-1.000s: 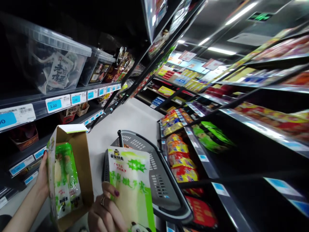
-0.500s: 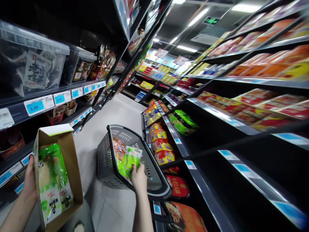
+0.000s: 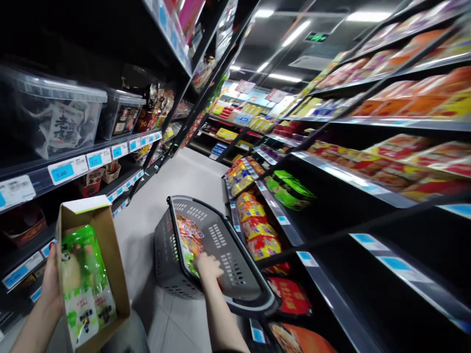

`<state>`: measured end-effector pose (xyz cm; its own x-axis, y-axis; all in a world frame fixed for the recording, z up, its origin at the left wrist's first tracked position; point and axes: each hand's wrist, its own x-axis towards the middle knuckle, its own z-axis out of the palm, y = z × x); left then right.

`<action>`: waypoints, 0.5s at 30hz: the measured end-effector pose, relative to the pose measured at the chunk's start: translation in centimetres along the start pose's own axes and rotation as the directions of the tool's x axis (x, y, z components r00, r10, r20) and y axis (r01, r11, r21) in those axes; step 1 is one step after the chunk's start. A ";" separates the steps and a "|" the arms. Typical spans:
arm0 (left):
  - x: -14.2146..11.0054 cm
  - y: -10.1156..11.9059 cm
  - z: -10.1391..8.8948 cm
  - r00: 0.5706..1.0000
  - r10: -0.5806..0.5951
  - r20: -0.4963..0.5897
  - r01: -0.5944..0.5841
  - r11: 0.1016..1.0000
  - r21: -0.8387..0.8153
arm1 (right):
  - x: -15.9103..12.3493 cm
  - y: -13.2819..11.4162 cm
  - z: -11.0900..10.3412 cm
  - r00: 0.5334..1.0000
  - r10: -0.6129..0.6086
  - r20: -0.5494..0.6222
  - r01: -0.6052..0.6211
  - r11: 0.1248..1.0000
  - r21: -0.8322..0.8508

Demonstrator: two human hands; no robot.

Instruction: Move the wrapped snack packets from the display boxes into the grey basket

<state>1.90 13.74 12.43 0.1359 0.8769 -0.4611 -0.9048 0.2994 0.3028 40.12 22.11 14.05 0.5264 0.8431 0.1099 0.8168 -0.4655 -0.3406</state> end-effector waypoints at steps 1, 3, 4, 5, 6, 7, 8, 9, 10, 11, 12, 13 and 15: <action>-0.3 -0.2 0.8 0.999 -0.015 -0.046 0.014 1.000 -0.022 | -0.2 -0.6 -0.3 1.000 -0.013 0.021 0.013 1.000 0.010; -0.5 -0.5 2.0 0.995 -0.066 -0.076 0.062 0.996 -0.058 | -1.7 -2.2 -1.0 0.993 -0.098 0.073 0.092 0.993 0.071; -0.5 -0.6 2.3 0.995 -0.078 -0.067 0.074 0.995 -0.064 | -3.2 -3.3 -1.6 0.978 -0.190 0.091 0.177 0.976 0.128; -0.4 -0.8 2.5 0.995 -0.091 -0.051 0.088 0.994 -0.063 | -5.1 -4.5 -2.2 0.948 -0.301 0.104 0.278 0.941 0.194; -0.2 -0.9 2.5 0.995 -0.098 -0.026 0.097 0.993 -0.061 | -7.3 -5.8 -3.0 0.900 -0.426 0.097 0.387 0.881 0.273; 0.0 -1.0 2.3 0.995 -0.097 -0.005 0.096 0.993 -0.065 | -9.8 -7.3 -3.8 0.779 -0.626 0.023 0.567 0.721 0.397; 0.2 -1.2 2.2 0.995 -0.094 0.016 0.094 0.993 -0.074 | -12.2 -8.9 -4.6 0.600 -0.799 0.024 0.695 0.536 0.478; 0.4 -1.3 2.0 0.996 -0.084 0.033 0.087 0.992 -0.089 | -14.4 -10.7 -5.3 0.434 -0.900 0.031 0.759 0.385 0.525; 0.5 -1.5 1.8 0.997 -0.069 0.040 0.073 0.991 -0.109 | -16.2 -12.5 -5.7 0.303 -0.952 0.034 0.800 0.274 0.534; 0.6 -1.7 1.6 0.998 -0.053 0.036 0.057 0.990 -0.129 | -17.6 -14.4 -5.9 0.218 -0.974 0.059 0.838 0.218 0.500; 0.7 -1.9 1.5 0.999 -0.038 0.023 0.041 0.989 -0.145 | -18.3 -16.1 -5.8 0.150 -0.985 0.086 0.879 0.172 0.444; 0.8 -2.1 1.4 1.000 -0.029 0.006 0.030 0.987 -0.155 | -18.5 -17.6 -5.5 0.099 -0.987 0.130 0.906 0.143 0.399; 0.9 -2.4 1.2 0.999 -0.034 -0.022 0.031 0.987 -0.157 | -17.7 -19.9 -4.6 0.017 -0.968 0.250 0.914 0.116 0.388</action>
<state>4.64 14.30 12.29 0.1582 0.8577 -0.4892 -0.9523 0.2634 0.1539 15.64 15.21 23.21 -0.8410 0.5321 0.0983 0.4844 0.8214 -0.3012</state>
